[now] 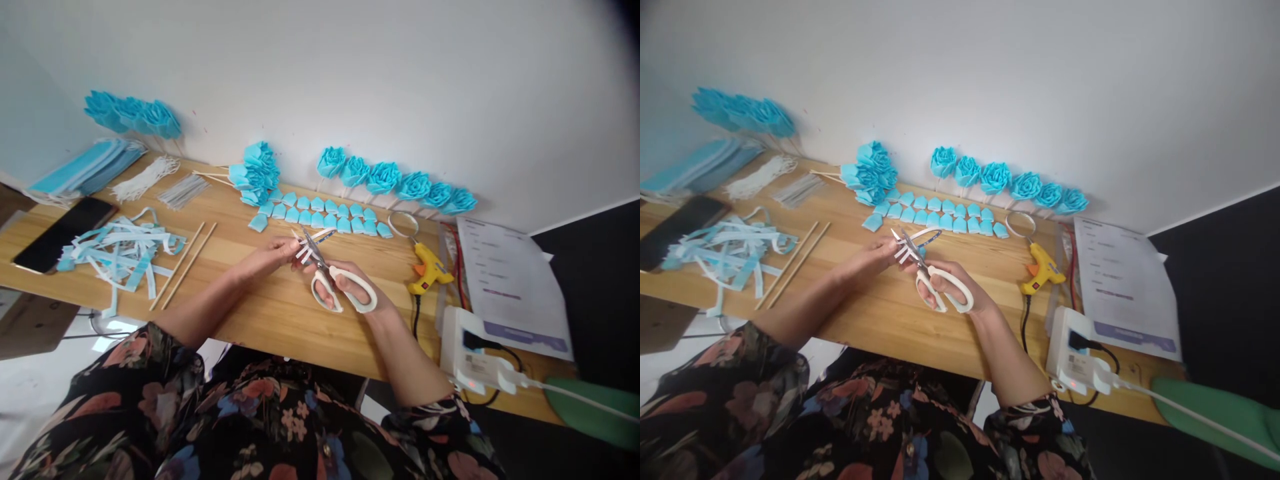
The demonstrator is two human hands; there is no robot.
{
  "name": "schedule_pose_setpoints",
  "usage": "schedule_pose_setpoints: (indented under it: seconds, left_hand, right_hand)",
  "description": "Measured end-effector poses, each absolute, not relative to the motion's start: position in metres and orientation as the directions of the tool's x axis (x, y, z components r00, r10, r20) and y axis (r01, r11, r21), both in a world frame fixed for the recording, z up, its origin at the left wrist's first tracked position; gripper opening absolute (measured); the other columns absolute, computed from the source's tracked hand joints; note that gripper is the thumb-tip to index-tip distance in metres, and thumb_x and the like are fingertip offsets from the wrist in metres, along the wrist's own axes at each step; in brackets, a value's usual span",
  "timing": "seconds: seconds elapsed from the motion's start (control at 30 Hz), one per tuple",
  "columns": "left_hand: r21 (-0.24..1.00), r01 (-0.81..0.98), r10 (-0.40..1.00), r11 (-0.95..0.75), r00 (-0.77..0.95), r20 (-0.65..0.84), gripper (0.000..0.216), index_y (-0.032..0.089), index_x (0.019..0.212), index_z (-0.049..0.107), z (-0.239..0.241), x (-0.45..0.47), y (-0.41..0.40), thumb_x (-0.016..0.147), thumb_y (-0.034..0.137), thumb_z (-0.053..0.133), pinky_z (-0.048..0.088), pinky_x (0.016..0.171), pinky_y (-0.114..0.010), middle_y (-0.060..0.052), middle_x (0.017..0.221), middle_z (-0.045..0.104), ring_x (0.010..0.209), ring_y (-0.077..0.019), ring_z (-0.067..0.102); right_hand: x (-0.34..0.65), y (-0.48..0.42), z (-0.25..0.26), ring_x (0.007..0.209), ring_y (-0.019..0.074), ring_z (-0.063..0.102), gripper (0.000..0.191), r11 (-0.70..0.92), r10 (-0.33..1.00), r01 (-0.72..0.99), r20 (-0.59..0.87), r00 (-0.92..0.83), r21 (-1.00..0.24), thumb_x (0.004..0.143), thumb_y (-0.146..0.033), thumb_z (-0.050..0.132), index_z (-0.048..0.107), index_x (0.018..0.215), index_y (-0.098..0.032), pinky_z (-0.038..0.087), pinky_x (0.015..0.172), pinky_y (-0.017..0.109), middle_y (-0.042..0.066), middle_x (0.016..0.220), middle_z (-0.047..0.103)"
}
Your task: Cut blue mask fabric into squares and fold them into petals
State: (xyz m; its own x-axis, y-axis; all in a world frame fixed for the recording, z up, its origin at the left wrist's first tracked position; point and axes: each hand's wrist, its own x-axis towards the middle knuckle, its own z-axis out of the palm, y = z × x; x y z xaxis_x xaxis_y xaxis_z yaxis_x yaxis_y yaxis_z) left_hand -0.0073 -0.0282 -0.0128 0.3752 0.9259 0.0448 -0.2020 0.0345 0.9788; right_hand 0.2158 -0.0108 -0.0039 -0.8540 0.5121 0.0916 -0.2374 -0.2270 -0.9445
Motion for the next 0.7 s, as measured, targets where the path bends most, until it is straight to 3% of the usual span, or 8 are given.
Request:
schedule_pose_setpoints:
  seconds: [0.33, 0.57, 0.7]
  left_hand:
    - [0.997, -0.072, 0.927, -0.027, 0.373, 0.052, 0.049, 0.014, 0.081, 0.069, -0.005, -0.013, -0.029, 0.089, 0.061, 0.058, 0.041, 0.069, -0.03, -0.004, 0.073, 0.059, 0.071, -0.0156, 0.051]
    - [0.969, -0.241, 0.936, 0.054, 0.35, 0.035, 0.037, 0.014, 0.088, 0.068, -0.009, -0.01, -0.025, 0.088, 0.05, 0.061, 0.044, 0.066, -0.029, -0.006, 0.081, 0.063, 0.072, -0.0161, 0.056]
    - [0.997, -0.078, 0.955, -0.022, 0.294, 0.044, 0.034, 0.014, 0.08, 0.067, 0.001, -0.011, -0.028, 0.092, 0.046, 0.059, 0.038, 0.061, -0.026, -0.002, 0.068, 0.057, 0.064, -0.013, 0.05]
  right_hand:
    - [0.218, -0.011, -0.01, 0.043, 0.0067, 0.048, 0.052, -0.334, 0.534, -0.256, 0.042, -0.844, -0.907, 0.089, -0.055, 0.063, 0.066, 0.119, -0.012, 0.039, 0.037, 0.019, -0.001, 0.064, 0.059]
    - [0.218, -0.01, -0.008, 0.04, 0.0051, 0.044, 0.057, -0.36, 0.582, -0.253, -0.004, -0.813, -0.898, 0.086, -0.059, 0.065, 0.067, 0.119, -0.012, 0.035, 0.036, 0.018, -0.004, 0.061, 0.055]
    - [0.215, -0.012, -0.005, 0.039, 0.0046, 0.04, 0.062, -0.36, 0.589, -0.211, -0.046, -0.807, -0.909, 0.082, -0.061, 0.069, 0.067, 0.117, -0.01, 0.032, 0.035, 0.018, -0.005, 0.057, 0.053]
